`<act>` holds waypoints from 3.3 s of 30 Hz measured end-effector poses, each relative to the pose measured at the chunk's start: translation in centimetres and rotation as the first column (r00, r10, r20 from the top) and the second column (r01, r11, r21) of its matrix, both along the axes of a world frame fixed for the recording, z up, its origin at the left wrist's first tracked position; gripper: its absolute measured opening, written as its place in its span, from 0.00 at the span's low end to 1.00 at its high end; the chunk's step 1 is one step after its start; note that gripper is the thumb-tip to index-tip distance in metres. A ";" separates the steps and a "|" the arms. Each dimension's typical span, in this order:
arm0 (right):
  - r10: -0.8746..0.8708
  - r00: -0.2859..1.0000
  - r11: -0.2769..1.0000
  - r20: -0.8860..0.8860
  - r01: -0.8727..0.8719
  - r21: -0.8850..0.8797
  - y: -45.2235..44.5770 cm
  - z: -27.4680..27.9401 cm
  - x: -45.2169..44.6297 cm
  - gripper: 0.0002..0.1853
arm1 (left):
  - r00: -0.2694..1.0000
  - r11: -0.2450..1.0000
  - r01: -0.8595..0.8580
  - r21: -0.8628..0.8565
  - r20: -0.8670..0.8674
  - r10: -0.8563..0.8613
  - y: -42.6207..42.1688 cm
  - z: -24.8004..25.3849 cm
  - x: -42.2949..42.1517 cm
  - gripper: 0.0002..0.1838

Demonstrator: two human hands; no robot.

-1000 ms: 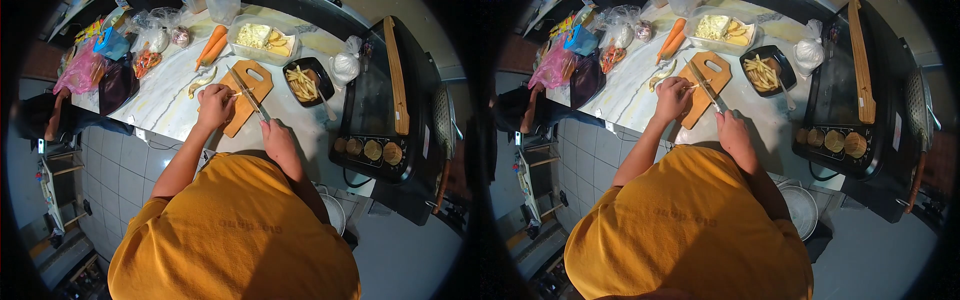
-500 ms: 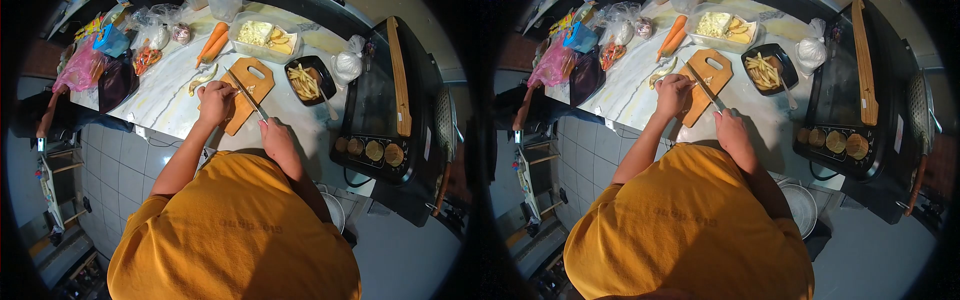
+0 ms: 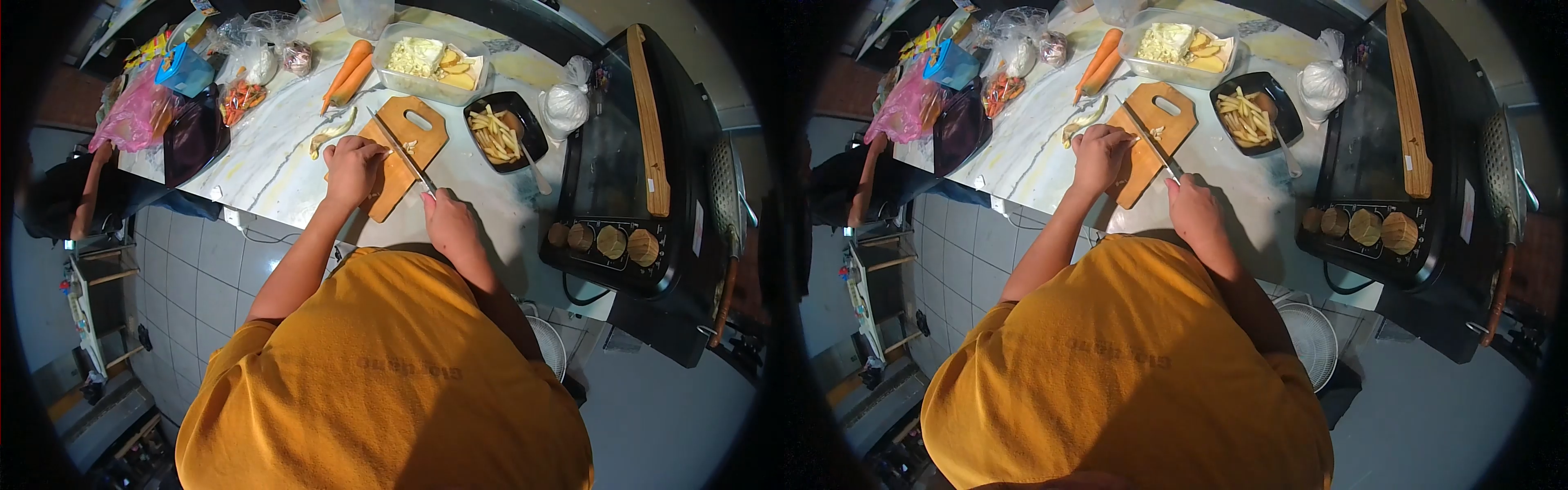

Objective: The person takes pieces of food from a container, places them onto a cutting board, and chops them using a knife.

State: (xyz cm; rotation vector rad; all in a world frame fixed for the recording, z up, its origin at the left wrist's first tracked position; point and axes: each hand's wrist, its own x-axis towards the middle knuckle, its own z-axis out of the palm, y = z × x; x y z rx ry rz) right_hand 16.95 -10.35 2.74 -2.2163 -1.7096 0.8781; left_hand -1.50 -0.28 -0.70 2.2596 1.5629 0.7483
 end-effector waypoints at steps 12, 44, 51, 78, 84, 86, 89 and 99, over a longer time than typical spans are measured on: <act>0.018 0.998 0.997 -0.058 -0.013 0.082 -1.0 0.1 1.0 0.24 | 1.000 1.000 0.010 -0.019 0.023 -0.009 -0.3 0.8 0.1 0.11; 0.006 1.000 1.000 -0.002 -0.006 0.022 -0.3 -0.3 0.4 0.23 | 0.998 0.999 0.041 -0.009 0.051 -0.041 0.0 0.0 -0.1 0.05; 0.018 0.998 0.997 -0.063 -0.013 0.078 -1.1 0.0 0.6 0.23 | 0.998 0.998 0.019 -0.053 0.062 -0.015 -0.2 0.4 -0.3 0.06; 0.013 1.000 1.000 0.023 -0.013 0.001 -0.9 0.4 0.1 0.22 | 0.999 0.999 -0.027 0.034 0.045 0.026 -0.3 -0.6 0.2 0.05; 0.001 1.000 0.990 -0.023 0.002 0.141 -1.3 0.3 0.7 0.21 | 0.999 0.999 -0.038 0.037 -0.008 0.038 -0.1 0.2 1.4 0.06; -0.006 1.000 0.983 -0.022 0.010 0.182 -1.1 -0.4 1.0 0.20 | 1.000 0.998 -0.027 0.056 -0.007 0.027 0.2 -0.1 1.8 0.06; -0.036 0.999 0.977 -0.005 0.037 0.209 -0.9 -0.5 1.7 0.20 | 1.000 0.998 -0.014 0.062 -0.002 0.014 0.3 -0.1 2.0 0.06; -0.002 1.000 0.991 0.000 0.002 0.137 -0.9 -0.1 2.0 0.22 | 0.999 0.995 -0.004 -0.101 -0.044 0.000 -0.3 2.0 1.7 0.18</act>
